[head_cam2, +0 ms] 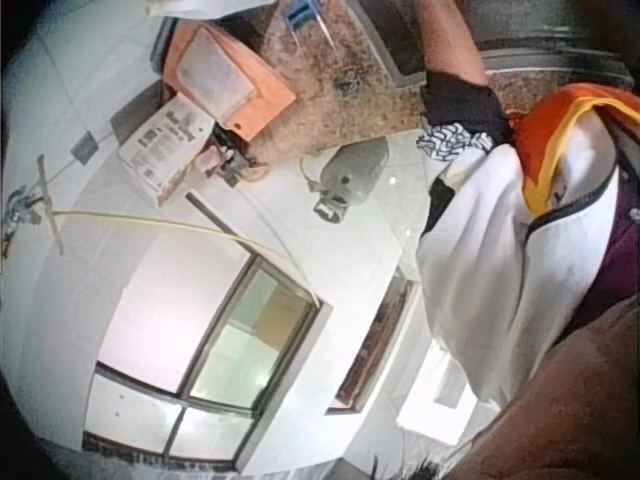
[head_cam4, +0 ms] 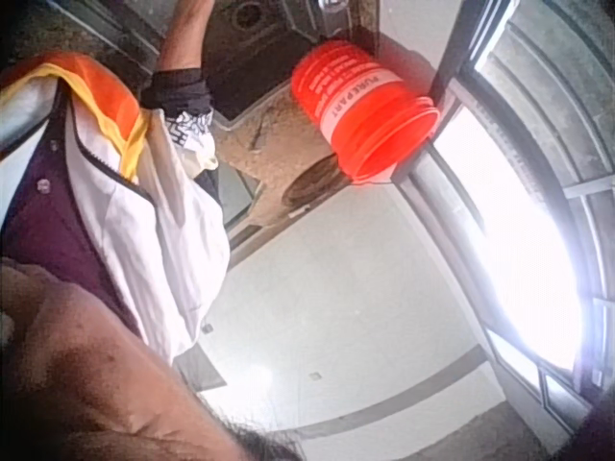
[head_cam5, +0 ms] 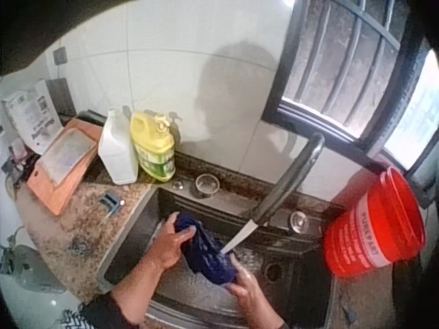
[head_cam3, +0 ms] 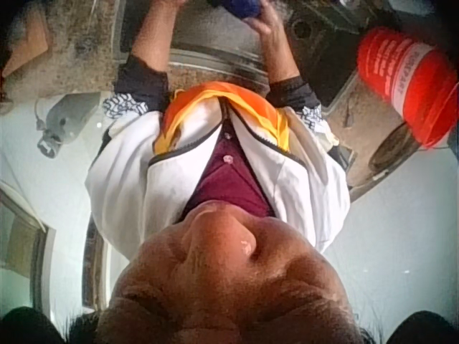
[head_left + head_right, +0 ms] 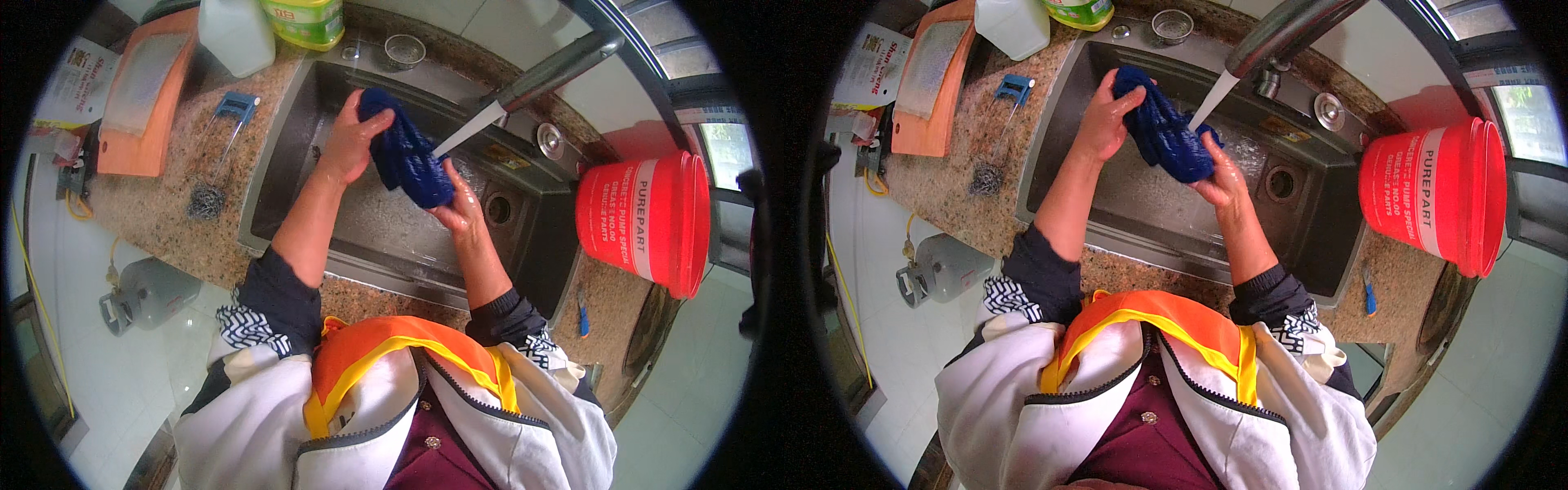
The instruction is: The person rinses a blue cloth under a kitchen tap, then wipes a large round wooden surface and the surrounding countertop. They repeatedly rinse the cloth and continue wiping the sink basin and countertop before walking into a hallway.
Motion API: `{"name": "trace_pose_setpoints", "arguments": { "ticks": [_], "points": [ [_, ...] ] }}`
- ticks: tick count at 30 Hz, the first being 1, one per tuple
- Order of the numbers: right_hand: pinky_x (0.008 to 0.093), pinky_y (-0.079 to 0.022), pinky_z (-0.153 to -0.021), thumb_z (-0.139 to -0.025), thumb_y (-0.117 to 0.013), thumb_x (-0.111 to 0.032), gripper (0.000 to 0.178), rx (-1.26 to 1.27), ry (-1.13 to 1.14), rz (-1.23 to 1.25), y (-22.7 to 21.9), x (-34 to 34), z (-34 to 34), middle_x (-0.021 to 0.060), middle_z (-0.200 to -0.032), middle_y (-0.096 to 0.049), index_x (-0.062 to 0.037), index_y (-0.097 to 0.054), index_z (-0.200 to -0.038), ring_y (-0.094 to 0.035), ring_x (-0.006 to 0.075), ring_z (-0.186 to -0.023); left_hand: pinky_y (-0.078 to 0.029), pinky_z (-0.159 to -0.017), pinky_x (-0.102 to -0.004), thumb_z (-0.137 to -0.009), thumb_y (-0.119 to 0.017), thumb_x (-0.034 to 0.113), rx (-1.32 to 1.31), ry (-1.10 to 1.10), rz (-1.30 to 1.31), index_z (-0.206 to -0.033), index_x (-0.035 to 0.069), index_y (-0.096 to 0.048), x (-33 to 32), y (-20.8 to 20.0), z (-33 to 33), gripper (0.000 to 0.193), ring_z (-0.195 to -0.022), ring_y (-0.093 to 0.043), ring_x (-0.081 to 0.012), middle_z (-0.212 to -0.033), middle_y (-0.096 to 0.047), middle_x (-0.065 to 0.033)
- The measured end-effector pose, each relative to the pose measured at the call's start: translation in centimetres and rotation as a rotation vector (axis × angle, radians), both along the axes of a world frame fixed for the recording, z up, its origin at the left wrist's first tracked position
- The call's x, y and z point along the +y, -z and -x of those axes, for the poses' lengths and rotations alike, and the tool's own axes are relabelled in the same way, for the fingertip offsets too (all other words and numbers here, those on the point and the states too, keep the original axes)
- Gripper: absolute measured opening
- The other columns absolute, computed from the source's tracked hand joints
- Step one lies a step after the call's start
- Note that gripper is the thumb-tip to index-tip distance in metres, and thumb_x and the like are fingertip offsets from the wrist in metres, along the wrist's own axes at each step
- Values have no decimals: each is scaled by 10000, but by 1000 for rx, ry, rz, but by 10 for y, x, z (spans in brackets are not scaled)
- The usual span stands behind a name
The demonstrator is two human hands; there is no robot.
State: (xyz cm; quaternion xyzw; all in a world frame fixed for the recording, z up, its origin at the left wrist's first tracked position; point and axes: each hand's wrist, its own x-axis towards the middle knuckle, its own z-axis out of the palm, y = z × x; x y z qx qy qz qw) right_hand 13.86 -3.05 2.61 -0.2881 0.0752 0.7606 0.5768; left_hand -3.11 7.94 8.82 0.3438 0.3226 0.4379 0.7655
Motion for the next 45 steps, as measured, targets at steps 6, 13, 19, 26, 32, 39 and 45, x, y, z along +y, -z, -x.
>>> {"name": "trace_pose_setpoints", "arguments": {
  "ticks": [6, 13, 19, 26, 32, 39, 45],
  "points": [
    [467, -432, -980, -886, -621, -265, 404, 78, -2, -106, -14, -9, 17, 106, -1211, -585, -86, -527, -1235, -575, 261, -1100, -488, -865, -310, -889, -561, 463, -430, 144, 451, -1198, 91, -536, -35, 110, -30, 484, -986, -599, -180, -1089, -619, -76],
    [466, -480, -878, -752, -709, -498, 747, -278, -287, -36, -29, -16, 7, 102, -1174, -580, -81, -439, -1309, -587, 255, -1040, -531, -802, -345, -873, -592, 319, -219, 344, 373, -1118, 42, -589, -9, 93, -43, 370, -833, -648, -213, -978, -653, -90],
    [328, -464, -834, -762, -722, -255, 507, -952, -413, -280, -13, 1, -2, 99, -1042, -600, -17, -512, -1158, -585, 229, -942, -511, -784, -372, -718, -731, 281, 525, 210, -339, -1102, 33, -581, 10, 97, -71, 482, -857, -656, -257, -925, -668, -113],
    [347, -459, -855, -683, -762, -347, 695, -1919, -558, -113, 18, 22, 7, 194, -1075, -593, 19, -446, -1183, -588, 301, -998, -453, -918, -419, -649, -728, 238, 1127, 130, -240, -1285, 61, -431, 5, 96, -103, 724, -1057, -572, -405, -1124, -575, -278],
    [443, -484, -834, -789, -607, -275, 569, -431, -160, 109, -24, 4, -1, 181, -1093, -592, 10, -431, -1249, -594, 316, -988, -484, -883, -347, -829, -689, 244, -145, 37, 389, -1357, 97, -312, 0, 89, -49, 665, -1014, -598, -249, -1167, -566, -109],
    [267, -480, -549, -848, -545, -471, 630, 319, -80, -100, -50, -7, 26, 176, -1238, -494, -84, -394, -1322, -549, 346, -985, -545, -733, -314, -821, -691, 178, -477, 160, 516, -1061, 119, -565, -14, 89, -42, 277, -838, -639, -174, -940, -631, -36],
    [301, -504, -592, -714, -776, -288, 513, -852, -602, -54, -51, 9, -4, 90, -862, -637, -3, -549, -1076, -621, 194, -841, -508, -621, -310, -692, -763, 121, 142, 158, 92, -972, 95, -532, 9, 75, -66, 364, -722, -609, -144, -805, -568, -14]
  ]
}}
